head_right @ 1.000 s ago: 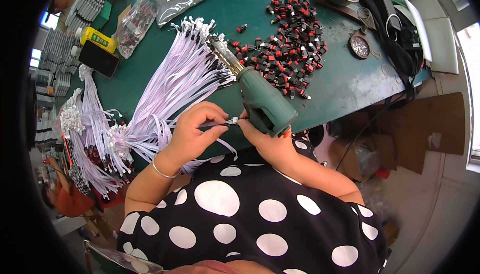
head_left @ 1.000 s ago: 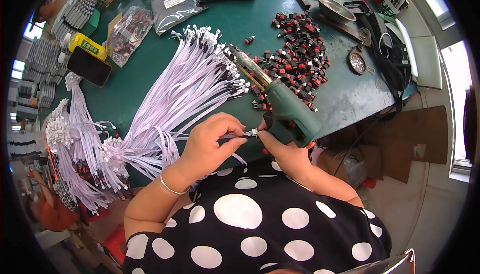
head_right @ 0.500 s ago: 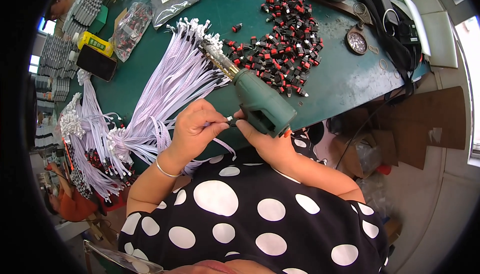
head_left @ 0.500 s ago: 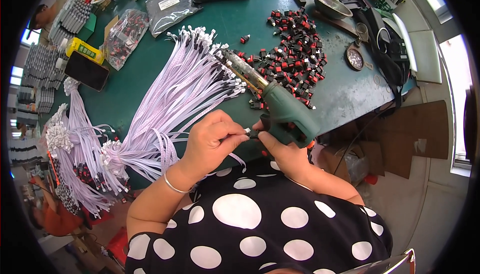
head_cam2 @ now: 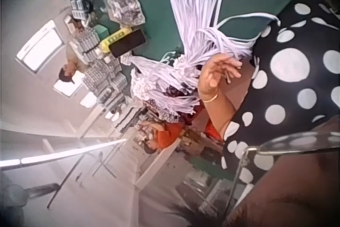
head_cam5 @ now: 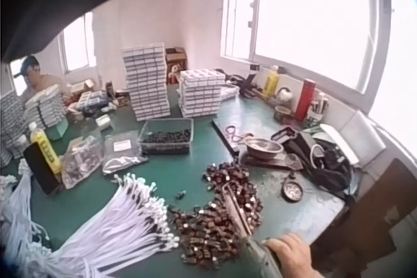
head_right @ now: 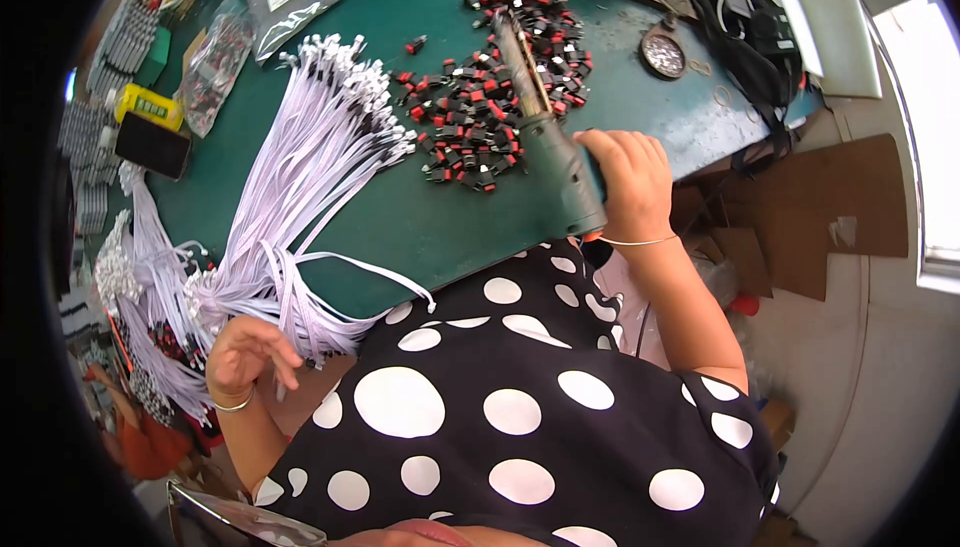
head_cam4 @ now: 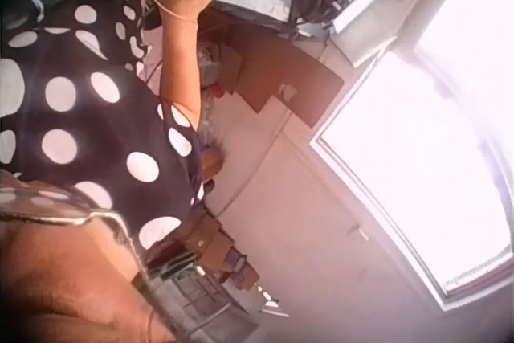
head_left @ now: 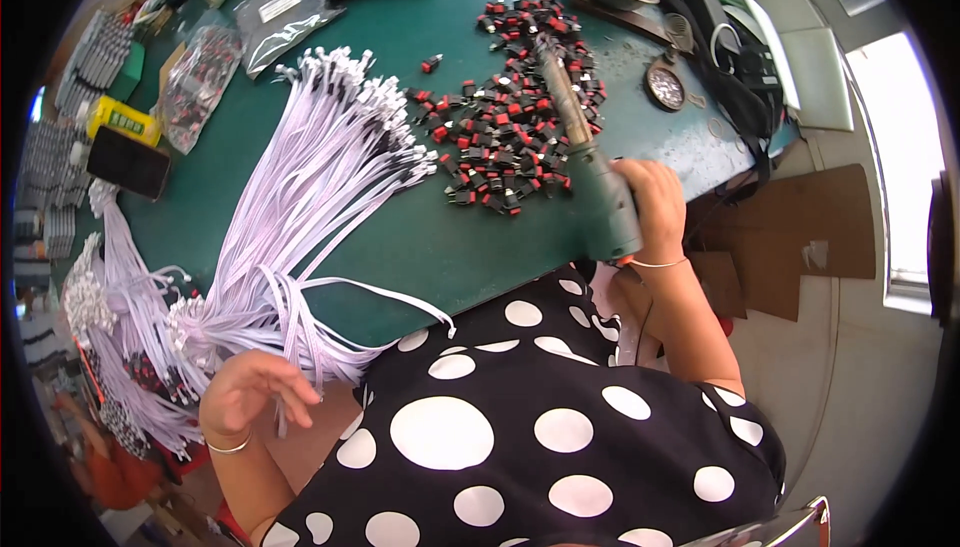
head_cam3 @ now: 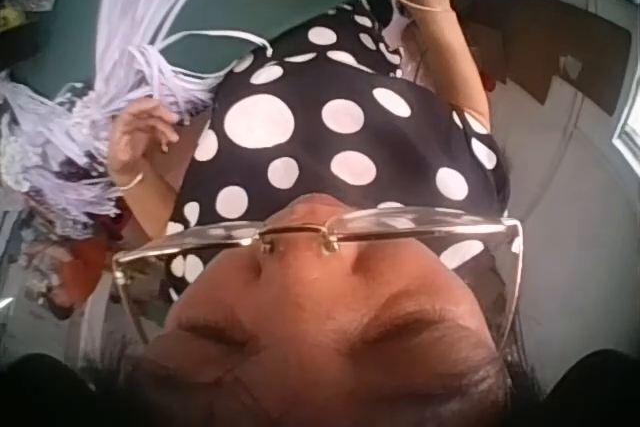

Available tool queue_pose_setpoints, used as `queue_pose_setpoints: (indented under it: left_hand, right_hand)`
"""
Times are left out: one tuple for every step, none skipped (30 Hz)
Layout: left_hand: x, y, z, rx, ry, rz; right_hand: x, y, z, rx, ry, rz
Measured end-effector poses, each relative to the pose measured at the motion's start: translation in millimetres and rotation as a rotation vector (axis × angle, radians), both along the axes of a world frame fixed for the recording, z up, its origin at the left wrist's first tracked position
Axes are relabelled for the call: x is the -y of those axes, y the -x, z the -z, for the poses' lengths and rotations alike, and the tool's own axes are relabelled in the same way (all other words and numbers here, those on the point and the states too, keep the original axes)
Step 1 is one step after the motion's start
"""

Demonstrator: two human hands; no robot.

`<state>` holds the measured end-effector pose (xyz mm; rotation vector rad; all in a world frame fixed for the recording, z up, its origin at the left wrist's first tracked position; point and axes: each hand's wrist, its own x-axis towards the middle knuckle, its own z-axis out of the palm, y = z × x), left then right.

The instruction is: The person assembles wire harnesses by joining connectors to wires with a heat tool.

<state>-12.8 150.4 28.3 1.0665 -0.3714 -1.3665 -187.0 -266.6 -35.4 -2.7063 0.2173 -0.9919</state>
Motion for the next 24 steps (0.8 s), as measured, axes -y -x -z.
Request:
queue_pose_setpoints:
  left_hand:
    - [-5,5,4,0.005,-0.009,-0.023]
    - [-4,7,5,0.069,-0.055,0.030]
    - [0,8,5,0.133,-0.105,0.090]
    - [3,9,6,0.135,-0.096,0.110]
    - [8,8,6,0.141,-0.109,0.090]
    - [13,7,6,0.250,-0.083,0.101]
    - [21,6,5,0.359,-0.057,0.116]
    - [35,4,2,0.386,-0.043,0.077]
    - [45,2,2,0.390,-0.046,0.068]
    - [54,1,2,0.562,-0.125,0.034]
    - [66,-2,3,0.733,-0.205,0.002]
    - [80,-4,1,0.733,-0.209,-0.005]
    - [98,-6,-3,0.966,-0.219,0.005]
    - [113,-8,-5,1.199,-0.226,0.020]
    - [127,-11,-1,1.200,-0.223,0.019]
    - [140,-13,7,1.366,-0.258,-0.001]
    - [151,-16,17,1.532,-0.301,-0.019]
    - [159,-21,25,1.530,-0.297,-0.017]
    - [165,-26,33,1.655,-0.301,-0.017]
    - [171,-28,39,1.782,-0.296,-0.012]
    - [174,-30,43,1.781,-0.290,-0.005]
    - [175,-31,46,1.813,-0.295,-0.003]
    - [177,-32,48,1.845,-0.296,0.000]
    - [178,-32,49,1.844,-0.291,0.006]
  right_hand:
    - [-1,-3,7,-0.045,0.080,-0.012]
    - [-6,-7,11,-0.072,0.112,-0.005]
    - [-9,-9,15,-0.063,0.102,-0.028]
    - [-10,-11,17,-0.090,0.134,-0.019]
    - [-10,-11,19,-0.116,0.165,-0.009]
    - [-10,-11,19,-0.112,0.150,-0.024]
    - [-10,-12,19,-0.104,0.146,-0.040]
    - [-9,-11,21,-0.108,0.151,-0.052]
    - [-7,-10,21,-0.108,0.155,-0.069]
    - [-6,-8,17,-0.099,0.146,-0.096]
    - [-5,-7,13,-0.098,0.145,-0.100]
    - [-6,-6,9,-0.003,0.109,-0.051]
    - [-6,-6,7,0.092,0.073,0.000]
    - [-1,-3,8,0.155,-0.063,-0.002]
    - [-2,3,17,0.217,-0.576,0.050]
    - [-2,8,15,0.162,-0.511,0.075]
    - [-6,6,4,0.106,-0.454,0.099]
    - [-20,4,-11,0.219,-0.885,-0.010]
    - [-28,1,-27,0.219,-0.943,-0.011]
    - [-30,4,-29,0.236,-1.013,-0.043]
    - [-32,7,-29,0.252,-1.085,-0.077]
    - [-35,8,-28,0.254,-1.086,-0.070]
    - [-38,9,-26,0.320,-1.228,-0.157]
    - [-42,9,-25,0.388,-1.369,-0.251]
